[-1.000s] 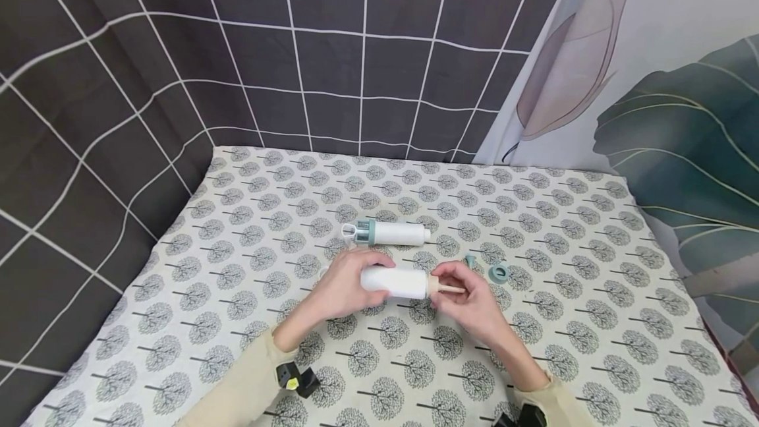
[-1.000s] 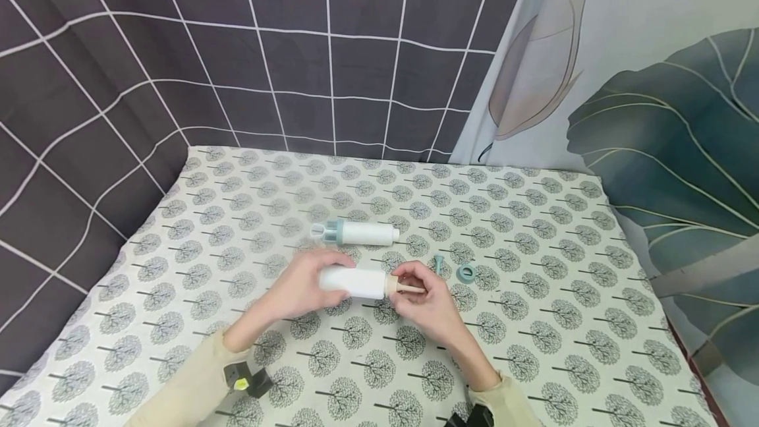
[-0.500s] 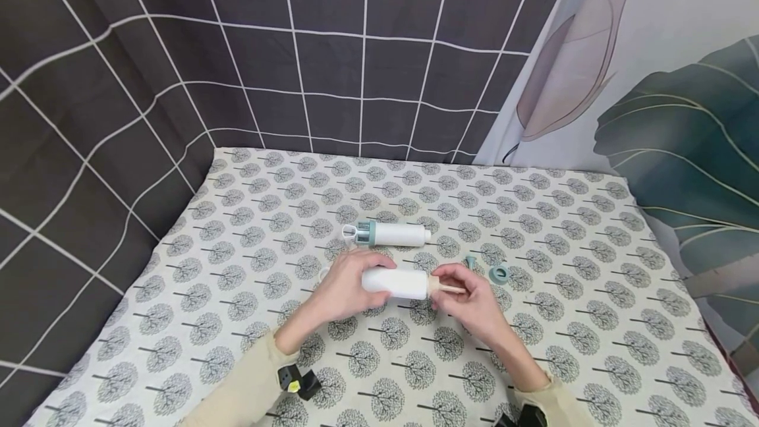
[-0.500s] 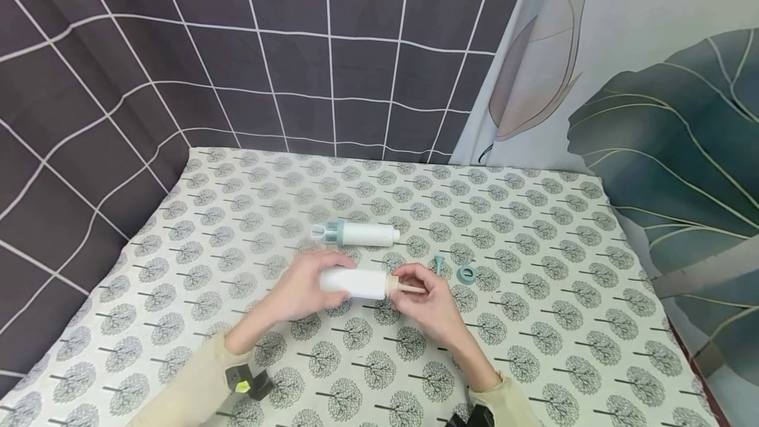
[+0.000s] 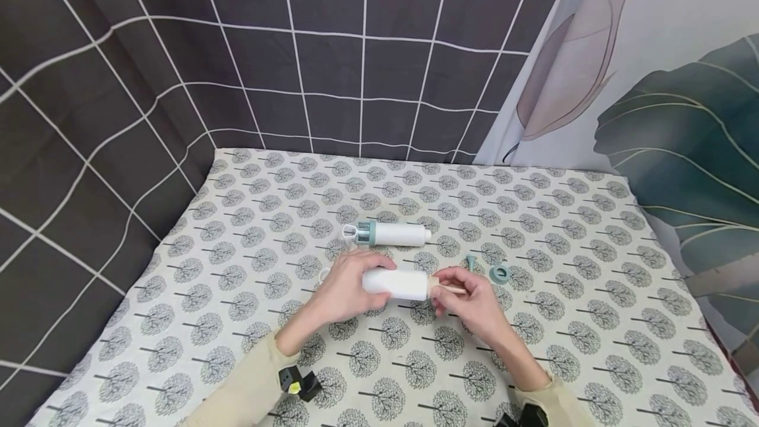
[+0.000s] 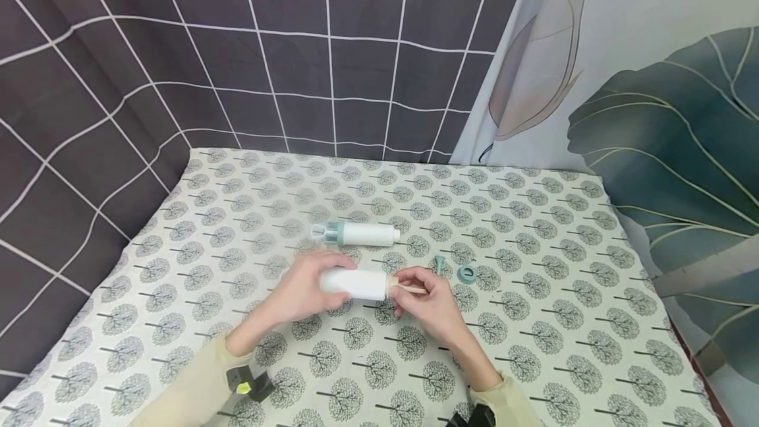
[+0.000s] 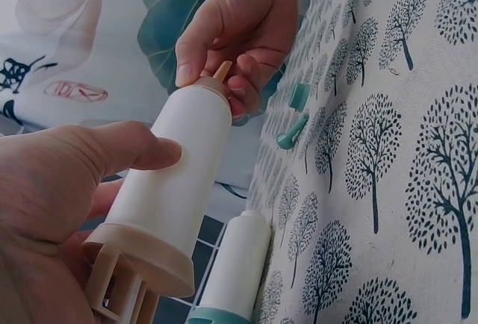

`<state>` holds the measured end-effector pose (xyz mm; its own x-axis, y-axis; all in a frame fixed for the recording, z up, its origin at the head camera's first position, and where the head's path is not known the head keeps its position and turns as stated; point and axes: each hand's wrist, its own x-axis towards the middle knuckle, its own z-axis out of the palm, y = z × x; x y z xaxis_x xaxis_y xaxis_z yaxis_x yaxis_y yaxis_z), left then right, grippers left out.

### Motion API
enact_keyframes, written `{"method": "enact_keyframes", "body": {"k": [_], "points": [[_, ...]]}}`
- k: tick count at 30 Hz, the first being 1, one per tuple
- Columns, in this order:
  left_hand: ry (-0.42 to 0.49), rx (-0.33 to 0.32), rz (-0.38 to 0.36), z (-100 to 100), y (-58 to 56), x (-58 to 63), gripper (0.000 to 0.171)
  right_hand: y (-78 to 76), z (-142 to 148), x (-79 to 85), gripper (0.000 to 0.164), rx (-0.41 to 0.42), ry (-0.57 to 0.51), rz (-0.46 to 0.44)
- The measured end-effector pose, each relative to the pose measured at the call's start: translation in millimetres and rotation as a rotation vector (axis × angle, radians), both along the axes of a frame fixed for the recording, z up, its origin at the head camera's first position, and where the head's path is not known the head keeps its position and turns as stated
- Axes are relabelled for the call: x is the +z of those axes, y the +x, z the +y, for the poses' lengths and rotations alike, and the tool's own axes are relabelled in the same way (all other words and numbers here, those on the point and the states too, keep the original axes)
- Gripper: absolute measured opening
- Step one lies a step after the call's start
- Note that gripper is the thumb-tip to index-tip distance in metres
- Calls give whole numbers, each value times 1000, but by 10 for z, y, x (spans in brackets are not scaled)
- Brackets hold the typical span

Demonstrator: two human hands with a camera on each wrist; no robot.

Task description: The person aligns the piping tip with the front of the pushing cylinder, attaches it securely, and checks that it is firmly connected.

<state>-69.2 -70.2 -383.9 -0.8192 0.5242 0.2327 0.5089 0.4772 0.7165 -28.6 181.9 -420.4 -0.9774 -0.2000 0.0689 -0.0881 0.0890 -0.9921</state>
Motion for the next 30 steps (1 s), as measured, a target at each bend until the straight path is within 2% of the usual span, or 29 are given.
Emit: {"method": "enact_keyframes", "body": {"k": [8,14,18,22,30], "points": [[11,7,2,-1,0,-4,44,-4,5,-6,22,17,-13,30],[11,15,-4,-2,-1,-18,45,-8,0,2,36,-25,11,29],[11,17,-9,-1,0,-19,44,-9,2,9,42,-19,13,99],[9,20,-21,-3,-1,-14,44,-16,5,-11,38,3,3,197],[3,25,-21,-16,-10,-22,45,-8,0,-45,41,66,-44,250]]}}
